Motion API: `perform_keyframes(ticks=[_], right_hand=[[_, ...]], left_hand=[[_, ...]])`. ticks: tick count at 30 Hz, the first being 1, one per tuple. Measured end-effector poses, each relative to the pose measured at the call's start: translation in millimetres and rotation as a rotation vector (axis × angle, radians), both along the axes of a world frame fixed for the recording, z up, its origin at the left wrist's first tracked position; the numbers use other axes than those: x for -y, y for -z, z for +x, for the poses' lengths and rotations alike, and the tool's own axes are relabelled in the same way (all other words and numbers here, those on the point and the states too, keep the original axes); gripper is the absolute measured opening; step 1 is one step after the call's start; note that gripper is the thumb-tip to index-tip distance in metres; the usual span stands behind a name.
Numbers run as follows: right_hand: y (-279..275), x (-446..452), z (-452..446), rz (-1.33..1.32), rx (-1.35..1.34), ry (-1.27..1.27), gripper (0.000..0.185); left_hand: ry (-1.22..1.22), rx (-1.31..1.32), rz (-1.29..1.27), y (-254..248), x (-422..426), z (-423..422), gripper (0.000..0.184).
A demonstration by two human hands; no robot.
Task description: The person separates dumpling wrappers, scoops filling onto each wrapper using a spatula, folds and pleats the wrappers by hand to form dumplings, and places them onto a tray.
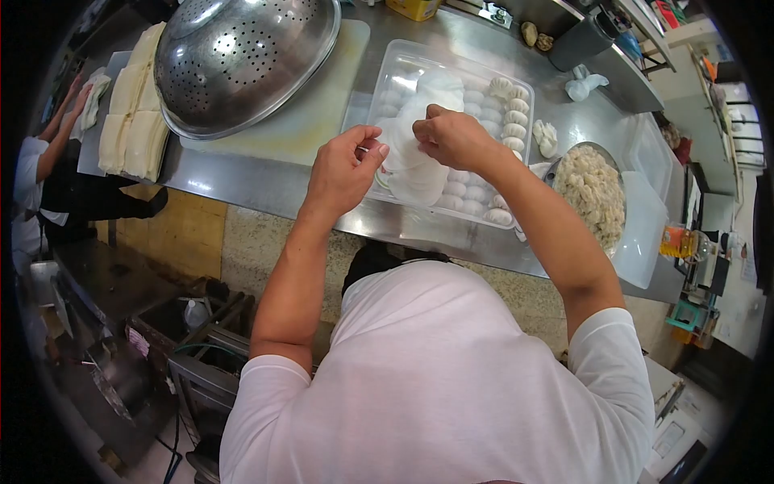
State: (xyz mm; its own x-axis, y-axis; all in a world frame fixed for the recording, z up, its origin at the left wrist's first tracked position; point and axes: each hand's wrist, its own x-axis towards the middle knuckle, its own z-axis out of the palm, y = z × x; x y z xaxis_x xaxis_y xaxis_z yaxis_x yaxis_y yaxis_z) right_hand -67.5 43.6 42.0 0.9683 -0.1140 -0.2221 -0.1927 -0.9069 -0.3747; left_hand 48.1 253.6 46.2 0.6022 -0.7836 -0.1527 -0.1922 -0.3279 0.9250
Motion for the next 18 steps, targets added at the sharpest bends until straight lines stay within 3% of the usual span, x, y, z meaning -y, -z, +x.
perform_keyframes(ticks=[4, 7, 11, 17, 18], right_hand=[[12.6, -1.1, 0.6, 0.089, 0.145, 0.143, 0.007], [20.9, 10.0, -1.2, 0.226, 0.296, -0.041, 0.009], [22.0, 8.2, 0.5, 0.235, 0.297, 0.001, 0.012], [16.6, 18.8, 7.5, 0.196, 0.16, 0.301, 0.022], [19.7, 28.5, 7.8, 0.299, 0.151, 0.376, 0.026]], left_hand=[[0.003, -0.018, -0.003, 2.6, -0.4, 0.9, 0.038], [-0.002, -0.03, -0.001, 4.0, -1.2, 2.2, 0.037], [-0.001, 0.0, -0.009, 9.7, -2.1, 4.1, 0.037], [0.005, -0.014, -0.008, 11.4, -1.8, 6.1, 0.034], [0.002, 0.005, -0.022, 15.4, -2.5, 6.7, 0.034]])
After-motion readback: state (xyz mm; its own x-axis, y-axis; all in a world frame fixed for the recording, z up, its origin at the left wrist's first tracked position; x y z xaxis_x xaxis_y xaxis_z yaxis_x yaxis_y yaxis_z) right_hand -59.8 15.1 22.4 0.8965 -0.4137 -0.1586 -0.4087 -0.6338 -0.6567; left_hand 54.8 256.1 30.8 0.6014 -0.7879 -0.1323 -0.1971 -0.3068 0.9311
